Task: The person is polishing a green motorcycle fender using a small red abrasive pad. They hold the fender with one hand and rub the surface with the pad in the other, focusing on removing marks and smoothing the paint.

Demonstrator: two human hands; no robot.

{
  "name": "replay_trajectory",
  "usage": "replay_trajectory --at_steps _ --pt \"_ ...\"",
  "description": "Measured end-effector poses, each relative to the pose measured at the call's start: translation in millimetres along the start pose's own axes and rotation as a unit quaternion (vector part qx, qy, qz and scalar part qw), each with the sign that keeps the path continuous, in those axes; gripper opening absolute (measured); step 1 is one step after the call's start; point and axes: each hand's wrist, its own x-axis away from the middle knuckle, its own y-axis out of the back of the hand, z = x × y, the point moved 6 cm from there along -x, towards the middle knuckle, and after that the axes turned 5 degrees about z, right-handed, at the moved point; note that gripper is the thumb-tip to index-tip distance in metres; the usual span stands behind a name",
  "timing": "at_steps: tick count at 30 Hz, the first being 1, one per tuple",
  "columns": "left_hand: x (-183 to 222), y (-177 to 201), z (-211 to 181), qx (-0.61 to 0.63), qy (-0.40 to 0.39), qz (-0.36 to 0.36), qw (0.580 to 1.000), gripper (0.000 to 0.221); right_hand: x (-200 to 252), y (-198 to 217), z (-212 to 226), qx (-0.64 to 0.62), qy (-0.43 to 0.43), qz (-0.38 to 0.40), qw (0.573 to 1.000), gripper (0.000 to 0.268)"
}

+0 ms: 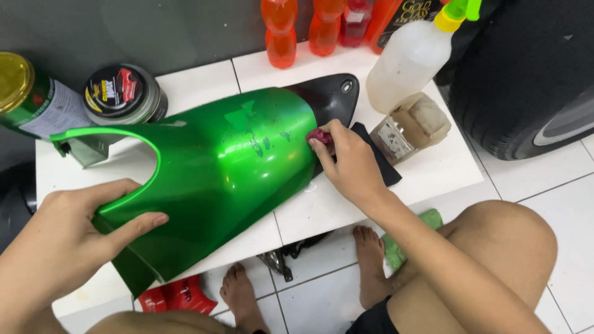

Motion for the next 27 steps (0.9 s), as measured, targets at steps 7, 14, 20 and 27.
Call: replay_trajectory --at_steps 7,14,20,27 --pt "11 -1 4 0.002 0.027 0.021 0.999 0.054 10 6 -13 0.121 -0.061 0.03 0.99 0.023" --pt "-3 -6 11 -0.019 0.041 0.014 0.999 0.049 11 7 3 -0.063 -0.006 0.063 0.996 0.019" --pt "4 -3 -8 -0.002 0.052 0.031 0.998 0.054 3 1 4 -0.078 0.0 0.044 0.996 0.017" --pt "6 -2 -12 0.004 0.038 0.024 0.999 0.054 -3 3 -11 0.036 -0.012 0.109 0.993 0.021"
